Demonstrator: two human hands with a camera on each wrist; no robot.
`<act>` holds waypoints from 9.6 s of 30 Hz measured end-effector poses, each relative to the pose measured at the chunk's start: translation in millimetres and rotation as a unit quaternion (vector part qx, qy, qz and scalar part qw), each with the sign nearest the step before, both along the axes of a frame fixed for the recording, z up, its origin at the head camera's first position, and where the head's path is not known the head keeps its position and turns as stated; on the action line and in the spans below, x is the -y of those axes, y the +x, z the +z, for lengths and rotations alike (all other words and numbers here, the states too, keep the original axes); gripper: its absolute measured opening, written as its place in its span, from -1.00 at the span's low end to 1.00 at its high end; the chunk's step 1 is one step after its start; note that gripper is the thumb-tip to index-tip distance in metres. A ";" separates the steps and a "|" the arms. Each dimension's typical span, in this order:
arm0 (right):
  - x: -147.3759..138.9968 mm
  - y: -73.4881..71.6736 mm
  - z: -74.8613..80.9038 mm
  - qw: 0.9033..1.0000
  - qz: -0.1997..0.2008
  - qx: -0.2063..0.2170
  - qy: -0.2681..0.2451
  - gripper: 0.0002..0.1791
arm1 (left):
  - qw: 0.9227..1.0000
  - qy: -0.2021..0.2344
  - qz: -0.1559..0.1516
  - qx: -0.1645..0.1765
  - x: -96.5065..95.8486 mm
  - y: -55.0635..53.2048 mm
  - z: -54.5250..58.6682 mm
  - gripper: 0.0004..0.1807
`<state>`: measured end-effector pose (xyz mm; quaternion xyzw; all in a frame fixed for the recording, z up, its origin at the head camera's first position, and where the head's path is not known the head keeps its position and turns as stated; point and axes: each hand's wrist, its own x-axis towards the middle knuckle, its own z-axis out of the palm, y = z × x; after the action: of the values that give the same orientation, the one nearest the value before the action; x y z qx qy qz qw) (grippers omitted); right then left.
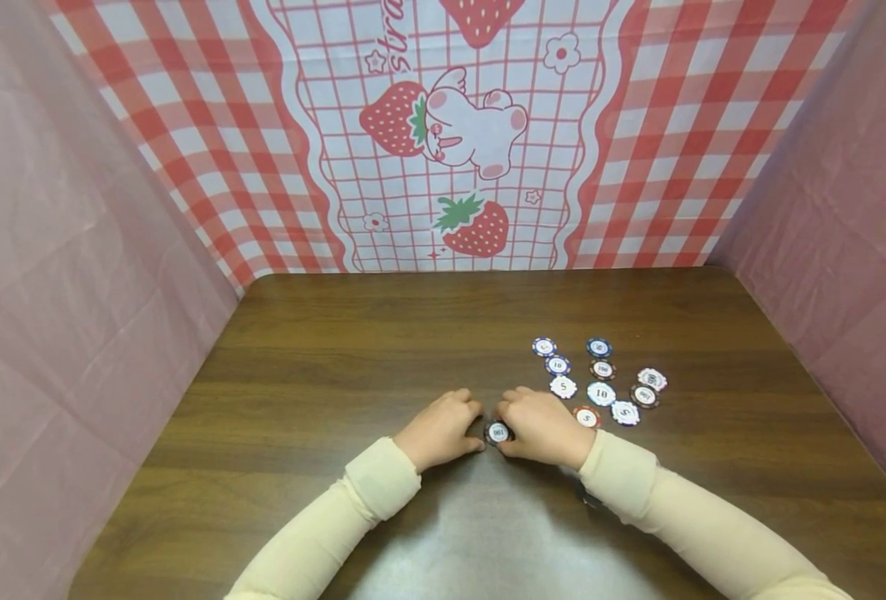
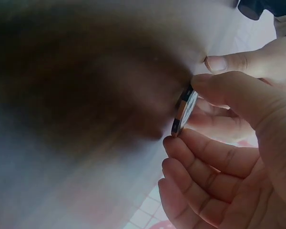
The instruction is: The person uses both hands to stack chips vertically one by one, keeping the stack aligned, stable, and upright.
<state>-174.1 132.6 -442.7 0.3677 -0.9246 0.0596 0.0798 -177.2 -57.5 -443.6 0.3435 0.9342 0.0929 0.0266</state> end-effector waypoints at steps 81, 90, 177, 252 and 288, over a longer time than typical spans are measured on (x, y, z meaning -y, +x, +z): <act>-98.7 -4.0 14.4 0.983 -0.139 0.104 -0.064 -0.88 | 1.000 0.012 -0.010 -0.019 -1.6 -2.3 -2.0 -0.73; -101.6 -3.8 8.7 0.986 -0.130 0.090 -0.050 -0.90 | 1.000 0.013 -0.007 -0.017 -1.3 -1.7 -1.0 -0.71; 0.1 -12.9 4.8 0.994 -0.001 0.092 -0.066 -0.75 | 1.000 0.015 0.001 0.007 -3.2 -6.8 1.1 -0.70; -51.5 -17.5 15.7 0.984 -0.126 0.079 -0.099 -0.68 | 1.000 0.016 0.003 -0.008 -3.3 -6.4 -1.9 -0.72; -77.5 -38.9 4.8 0.980 -0.181 0.074 -0.038 -0.67 | 0.999 0.026 -0.006 -0.029 -2.4 -5.8 -2.2 -0.74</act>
<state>-213.0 210.1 -437.9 0.1860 -0.9761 0.1065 0.0348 -182.9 -55.1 -445.7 0.3522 0.9297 0.1073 -0.0089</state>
